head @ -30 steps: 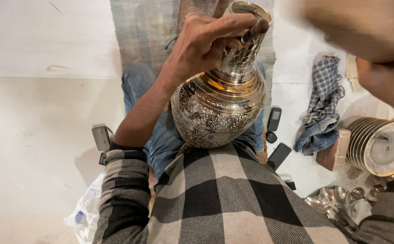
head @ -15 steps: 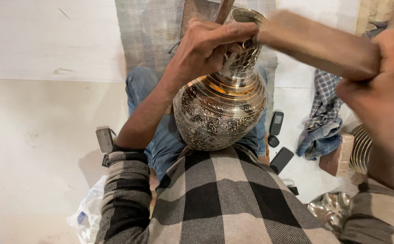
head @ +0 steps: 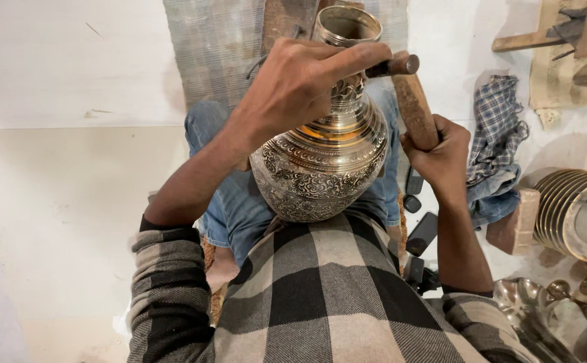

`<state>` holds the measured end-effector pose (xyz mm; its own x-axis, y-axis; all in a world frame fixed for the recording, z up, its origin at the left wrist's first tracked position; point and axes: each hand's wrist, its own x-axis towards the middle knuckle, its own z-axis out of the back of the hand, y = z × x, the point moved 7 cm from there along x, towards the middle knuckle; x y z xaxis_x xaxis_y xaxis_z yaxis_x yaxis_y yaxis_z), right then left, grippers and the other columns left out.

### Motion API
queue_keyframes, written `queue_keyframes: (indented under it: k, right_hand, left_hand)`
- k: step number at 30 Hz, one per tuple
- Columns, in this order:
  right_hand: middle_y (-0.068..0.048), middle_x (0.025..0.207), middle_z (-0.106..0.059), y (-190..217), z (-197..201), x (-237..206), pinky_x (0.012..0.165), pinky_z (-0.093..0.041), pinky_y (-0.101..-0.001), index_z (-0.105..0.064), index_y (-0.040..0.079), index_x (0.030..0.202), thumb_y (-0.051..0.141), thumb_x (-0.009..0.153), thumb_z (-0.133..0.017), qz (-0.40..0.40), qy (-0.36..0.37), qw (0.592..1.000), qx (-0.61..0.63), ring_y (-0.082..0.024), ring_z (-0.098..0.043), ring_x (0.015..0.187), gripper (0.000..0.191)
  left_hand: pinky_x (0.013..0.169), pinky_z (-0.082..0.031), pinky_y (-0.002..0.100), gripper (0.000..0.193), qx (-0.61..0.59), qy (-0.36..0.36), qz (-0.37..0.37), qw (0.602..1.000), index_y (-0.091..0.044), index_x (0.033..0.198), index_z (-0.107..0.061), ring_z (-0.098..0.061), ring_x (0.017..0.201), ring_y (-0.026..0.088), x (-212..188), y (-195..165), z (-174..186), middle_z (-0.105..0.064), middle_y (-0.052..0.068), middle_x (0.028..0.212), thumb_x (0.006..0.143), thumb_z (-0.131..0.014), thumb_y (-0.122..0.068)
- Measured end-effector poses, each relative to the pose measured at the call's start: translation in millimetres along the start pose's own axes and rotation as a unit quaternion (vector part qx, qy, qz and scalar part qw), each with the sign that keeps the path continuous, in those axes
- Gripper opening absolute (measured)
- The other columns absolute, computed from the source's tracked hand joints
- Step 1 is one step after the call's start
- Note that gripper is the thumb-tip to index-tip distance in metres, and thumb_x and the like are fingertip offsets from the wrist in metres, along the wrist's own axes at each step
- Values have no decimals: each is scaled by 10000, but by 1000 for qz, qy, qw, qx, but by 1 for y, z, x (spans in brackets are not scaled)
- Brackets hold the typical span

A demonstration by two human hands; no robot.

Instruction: The person sits on the floor with an engraved brass vase on their lap, holds a punch against the vase's neck and rim, and repeatedly strikes the punch with a wooden mallet to shape the metal. They rotate the vase between strikes and reposition the punch around the rim.

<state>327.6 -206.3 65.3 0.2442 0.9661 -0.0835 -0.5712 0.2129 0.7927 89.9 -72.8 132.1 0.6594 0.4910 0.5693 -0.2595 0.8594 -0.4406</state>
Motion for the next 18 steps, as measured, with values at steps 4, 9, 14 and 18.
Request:
queue_keyframes:
  k: [4,9,14,18]
  right_hand:
    - [-37,750,-639,12,19,5,610,-445,-262,-664,-10,851,13,900,-825,61,-28,998,5,-75,-561,670,169]
    - [-74,851,-627,28,56,14,641,-538,-288,-634,-2,1002,-44,985,-766,129,-88,972,176,-142,-592,697,139]
    - [-127,831,-535,82,87,20,586,-439,-300,-585,-70,1014,-77,800,-761,272,-83,958,-42,-168,-532,673,277]
    - [-122,722,-534,114,90,17,639,-461,-391,-579,-36,864,-52,709,-796,272,-86,919,-272,-229,-501,634,267]
  left_hand:
    - [624,-636,290,703,12,8,-1,1000,-297,1504,-491,-757,762,172,1,-1,0,-795,67,1072,943,-631,104]
    - [589,-632,288,688,13,31,11,999,-275,1466,-532,-759,735,178,3,-1,-2,-798,89,1045,900,-655,98]
    - [693,-658,305,734,-5,7,-7,1000,-275,1498,-508,-775,824,180,2,-2,5,-791,70,1051,902,-627,137]
    - [609,-630,306,744,5,19,4,1000,-271,1469,-529,-751,724,168,4,0,4,-798,70,1001,861,-624,146]
